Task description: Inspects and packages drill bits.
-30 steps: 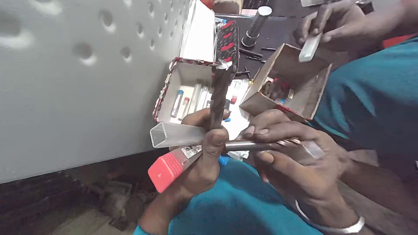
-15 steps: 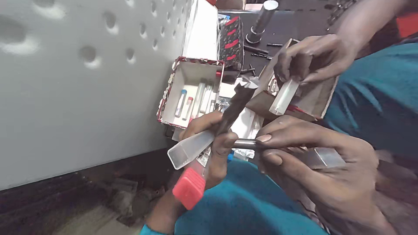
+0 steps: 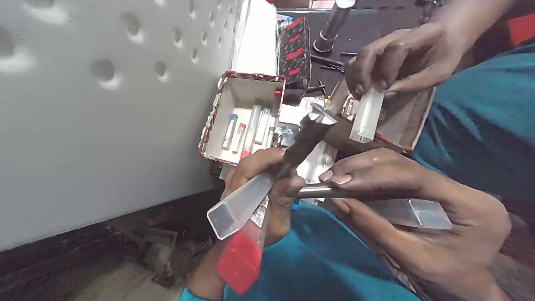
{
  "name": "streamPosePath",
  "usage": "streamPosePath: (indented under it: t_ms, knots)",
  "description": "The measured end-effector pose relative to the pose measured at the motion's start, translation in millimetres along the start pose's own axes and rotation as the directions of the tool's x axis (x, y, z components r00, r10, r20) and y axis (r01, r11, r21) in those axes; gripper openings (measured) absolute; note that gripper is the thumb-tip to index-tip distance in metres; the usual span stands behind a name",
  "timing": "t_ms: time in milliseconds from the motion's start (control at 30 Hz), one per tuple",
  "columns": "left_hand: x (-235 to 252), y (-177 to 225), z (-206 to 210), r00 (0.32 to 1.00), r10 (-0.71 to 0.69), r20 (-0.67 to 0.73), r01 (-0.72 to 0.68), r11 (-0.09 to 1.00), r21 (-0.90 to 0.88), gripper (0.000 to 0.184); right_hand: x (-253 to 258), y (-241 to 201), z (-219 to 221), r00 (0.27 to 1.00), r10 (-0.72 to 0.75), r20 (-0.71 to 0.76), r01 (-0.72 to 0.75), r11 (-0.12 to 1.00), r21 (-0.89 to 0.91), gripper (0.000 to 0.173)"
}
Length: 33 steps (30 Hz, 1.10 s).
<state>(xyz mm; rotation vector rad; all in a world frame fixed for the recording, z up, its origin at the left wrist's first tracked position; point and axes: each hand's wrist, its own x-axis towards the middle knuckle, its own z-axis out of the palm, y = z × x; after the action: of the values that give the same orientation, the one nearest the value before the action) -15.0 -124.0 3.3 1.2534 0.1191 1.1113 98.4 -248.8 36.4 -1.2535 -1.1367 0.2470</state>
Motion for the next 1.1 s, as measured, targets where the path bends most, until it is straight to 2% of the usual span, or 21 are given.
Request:
streamPosePath:
  t_ms: [500,700,833,1000,1100]
  knots:
    - [0.1,6.2,3.0,0.999,0.033,-0.010,-0.032,0.999,0.015,0.020,-1.9,-0.9,0.0,0.999,-0.054,0.004,0.054,0.998,-0.015,0.011]
    - [-0.8,11.4,3.8,1.000,-0.002,-0.007,0.003,0.995,0.096,0.020,-5.4,-1.8,-1.7,0.985,-0.171,0.031,0.174,0.956,-0.236,0.007]
    - [0.9,14.4,4.5,0.996,-0.078,0.032,0.075,0.994,0.078,0.018,-7.6,-1.8,1.2,0.958,-0.284,0.031,0.276,0.892,-0.359,0.006]
    - [4.5,8.7,3.8,1.000,-0.015,-0.005,0.015,0.997,0.077,0.021,-8.6,-7.0,5.0,0.942,-0.317,0.114,0.325,0.767,-0.553,0.012]
    - [5.7,8.8,3.7,1.000,-0.004,-0.019,0.007,0.992,0.129,0.021,-8.8,-6.0,8.4,0.941,-0.322,0.103,0.322,0.762,-0.561,0.012]
